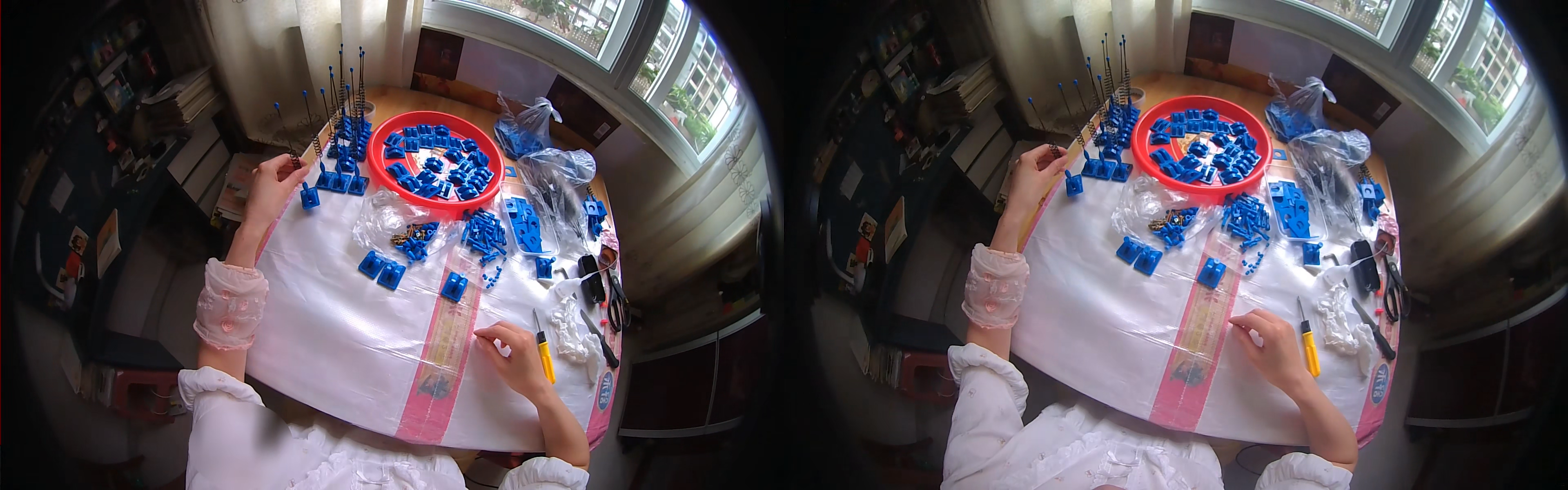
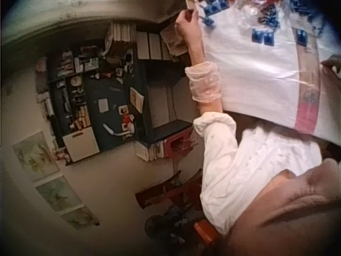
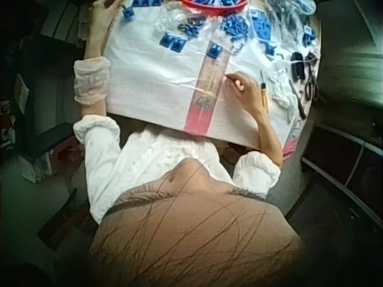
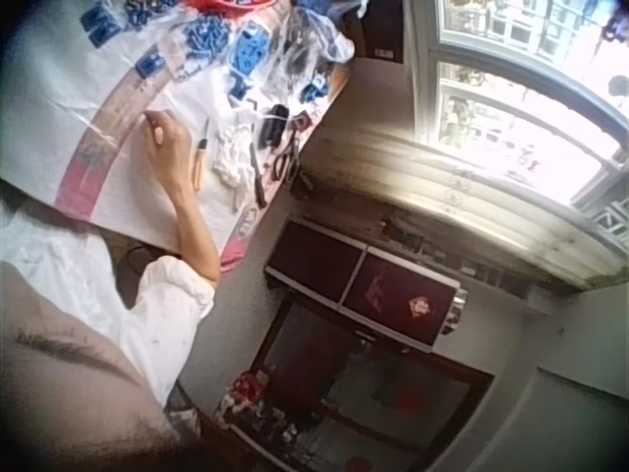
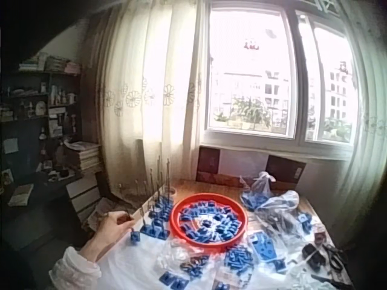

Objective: Assembling components by threading wires and springs through blue plastic housings.

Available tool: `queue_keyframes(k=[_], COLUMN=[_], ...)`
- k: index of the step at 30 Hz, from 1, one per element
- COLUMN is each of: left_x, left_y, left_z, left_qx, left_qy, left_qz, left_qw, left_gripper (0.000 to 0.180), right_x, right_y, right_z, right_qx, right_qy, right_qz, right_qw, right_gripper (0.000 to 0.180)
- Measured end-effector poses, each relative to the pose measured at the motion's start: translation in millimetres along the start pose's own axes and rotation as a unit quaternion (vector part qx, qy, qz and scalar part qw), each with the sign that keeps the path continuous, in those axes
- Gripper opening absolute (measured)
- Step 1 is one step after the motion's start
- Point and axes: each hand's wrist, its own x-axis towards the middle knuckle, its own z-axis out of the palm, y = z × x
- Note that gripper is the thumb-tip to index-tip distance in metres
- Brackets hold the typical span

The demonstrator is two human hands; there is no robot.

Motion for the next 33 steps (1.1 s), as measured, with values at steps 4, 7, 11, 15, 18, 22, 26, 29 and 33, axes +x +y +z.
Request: queue_keyframes(k=[4, 7, 11, 15, 18, 22, 26, 29, 33], left_x=[4, 8, 9, 11, 14, 18, 16, 13, 10], left_y=[-8, -12, -15, -20, -22, -27, -22, -26, -14], left_z=[0, 1, 6, 6, 7, 9, 11, 10, 13], left_qx=[0.007, 0.002, 0.009, -0.003, -0.018, -0.016, 0.007, 0.001, 0.039], left_qy=[-0.026, -0.033, -0.037, -0.034, -0.036, -0.031, -0.032, -0.035, -0.024], left_qz=[-0.004, -0.009, -0.009, -0.021, -0.023, -0.026, -0.018, -0.018, -0.030], left_qw=[1.000, 0.999, 0.999, 0.999, 0.999, 0.999, 0.999, 0.999, 0.999], left_gripper=[0.019, 0.020, 0.021, 0.021, 0.021, 0.021, 0.024, 0.026, 0.032], right_x=[1, 1, 1, 2, 2, 2, 2, 3, 2], right_y=[-1, -2, -2, -1, -2, -2, -2, -4, -1], right_z=[0, 0, -1, 0, -1, -1, -1, -1, -1], right_qx=[0.000, -0.002, 0.000, 0.001, 0.000, -0.002, 0.000, 0.001, 0.000], right_qy=[0.003, 0.000, 0.001, -0.001, -0.006, -0.003, 0.000, -0.002, 0.000], right_qz=[-0.002, -0.001, 0.001, -0.002, 0.007, 0.001, 0.001, 0.002, 0.003], right_qw=[1.000, 1.000, 1.000, 1.000, 1.000, 1.000, 1.000, 1.000, 1.000], right_gripper=[0.013, 0.013, 0.013, 0.012, 0.013, 0.013, 0.013, 0.013, 0.013])
